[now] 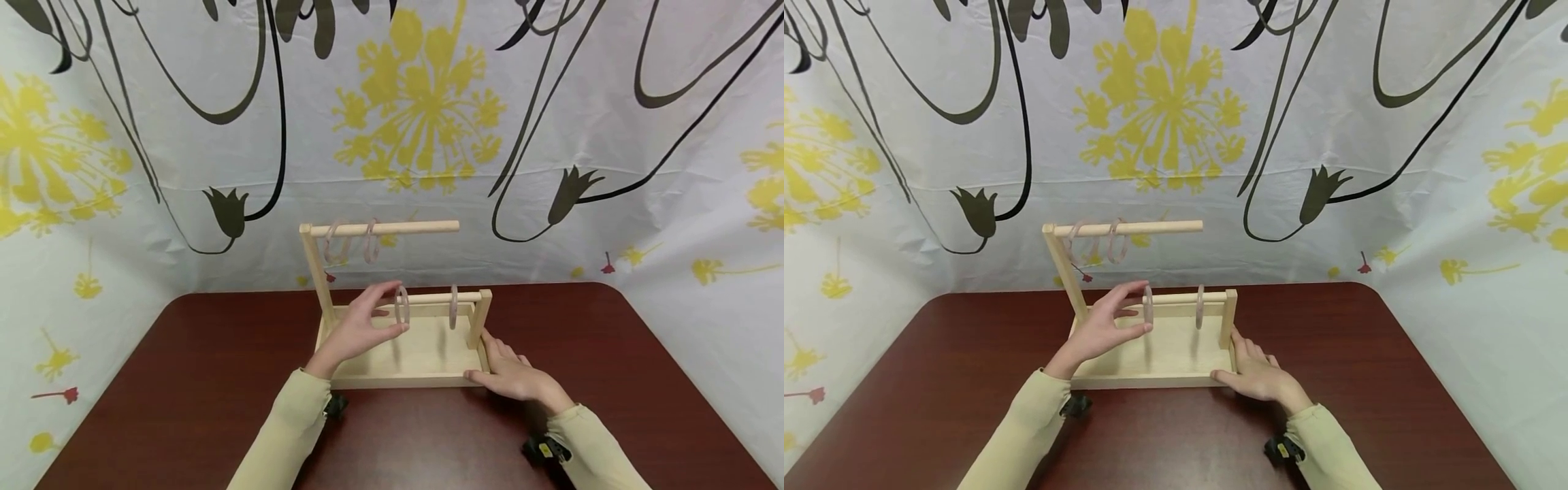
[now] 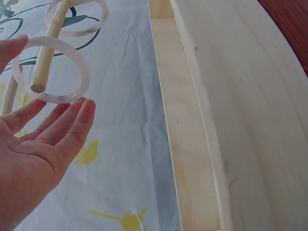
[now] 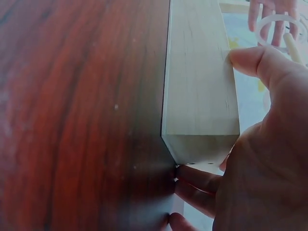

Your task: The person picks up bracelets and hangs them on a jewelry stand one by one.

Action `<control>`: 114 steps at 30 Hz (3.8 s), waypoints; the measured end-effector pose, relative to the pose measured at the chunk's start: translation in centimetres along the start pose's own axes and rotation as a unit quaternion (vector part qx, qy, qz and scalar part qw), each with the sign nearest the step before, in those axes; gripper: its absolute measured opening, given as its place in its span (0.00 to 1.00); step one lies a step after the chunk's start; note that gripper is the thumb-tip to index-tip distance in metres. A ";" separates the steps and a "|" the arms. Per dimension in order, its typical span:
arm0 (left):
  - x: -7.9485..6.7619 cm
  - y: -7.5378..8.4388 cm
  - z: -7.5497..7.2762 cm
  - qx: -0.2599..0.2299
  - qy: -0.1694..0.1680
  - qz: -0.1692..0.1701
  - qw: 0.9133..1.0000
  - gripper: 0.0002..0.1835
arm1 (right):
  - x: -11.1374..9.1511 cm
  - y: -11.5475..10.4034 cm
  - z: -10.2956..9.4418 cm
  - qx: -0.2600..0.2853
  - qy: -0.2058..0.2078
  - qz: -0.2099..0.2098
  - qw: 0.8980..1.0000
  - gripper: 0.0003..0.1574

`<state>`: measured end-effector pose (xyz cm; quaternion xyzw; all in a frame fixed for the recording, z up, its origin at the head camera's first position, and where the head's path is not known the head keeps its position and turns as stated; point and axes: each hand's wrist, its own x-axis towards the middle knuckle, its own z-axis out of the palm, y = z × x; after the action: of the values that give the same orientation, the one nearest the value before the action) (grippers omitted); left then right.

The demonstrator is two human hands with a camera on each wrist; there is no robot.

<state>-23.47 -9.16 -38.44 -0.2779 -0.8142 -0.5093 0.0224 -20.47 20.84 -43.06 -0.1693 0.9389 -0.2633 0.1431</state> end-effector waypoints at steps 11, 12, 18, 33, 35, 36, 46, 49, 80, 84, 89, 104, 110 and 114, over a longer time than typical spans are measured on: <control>0.0 -0.2 0.8 0.024 -0.014 -0.005 1.000 0.37 | 0.0 -0.1 0.5 -0.035 0.034 -0.009 0.999 0.61; 0.1 -0.2 0.9 0.026 -0.014 -0.004 1.000 0.37 | 0.0 -0.1 0.6 -0.039 0.036 -0.009 0.999 0.61; 0.2 -0.2 1.1 0.033 -0.012 -0.009 0.999 0.37 | -0.1 -0.4 0.9 -0.067 0.038 0.001 0.997 0.61; 0.1 -0.5 1.6 0.005 -0.003 -0.012 1.000 0.37 | -1.0 -0.9 1.0 -0.037 0.045 0.001 0.998 0.59; 0.1 -0.5 1.7 0.006 -0.003 -0.014 1.000 0.37 | -1.3 -0.6 0.9 -0.024 0.039 -0.004 0.999 0.59; 0.1 -0.6 1.8 0.004 -0.004 -0.015 1.000 0.37 | -1.3 -0.4 0.8 -0.018 0.036 -0.007 0.999 0.59; 0.4 -0.4 2.0 0.006 -0.003 -0.022 1.000 0.36 | -1.6 0.0 0.5 -0.003 0.001 -0.009 1.000 0.57; 0.5 -0.3 1.9 0.013 -0.002 -0.023 1.000 0.36 | -1.6 -0.1 0.4 -0.006 0.002 -0.008 1.000 0.57; 2.5 0.4 2.0 0.116 -0.037 0.012 0.992 0.37 | -1.1 0.9 1.3 -0.001 0.021 -0.007 1.000 0.60; 2.9 0.6 1.7 0.118 -0.061 -0.002 0.991 0.37 | -1.2 0.6 1.2 -0.002 0.022 -0.010 1.000 0.59; 3.2 0.7 1.4 0.129 -0.086 -0.012 0.988 0.37 | -1.3 0.2 0.9 -0.006 0.010 -0.002 1.000 0.59; 3.3 0.7 1.0 0.141 -0.103 0.009 0.985 0.37 | -1.3 -0.4 0.5 -0.017 0.005 -0.007 1.000 0.57; 2.7 0.6 0.7 0.129 -0.103 -0.001 0.986 0.40 | -1.4 -0.4 0.5 -0.016 0.004 -0.008 1.000 0.57; 2.2 0.5 0.3 0.117 -0.102 -0.017 0.988 0.42 | -1.3 -0.2 0.5 -0.011 0.010 -0.010 1.000 0.57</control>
<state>-24.98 -7.77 -37.49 -0.3096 -0.8708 -0.3801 -0.0370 -19.07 20.92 -43.15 -0.1773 0.9414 -0.2562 0.1295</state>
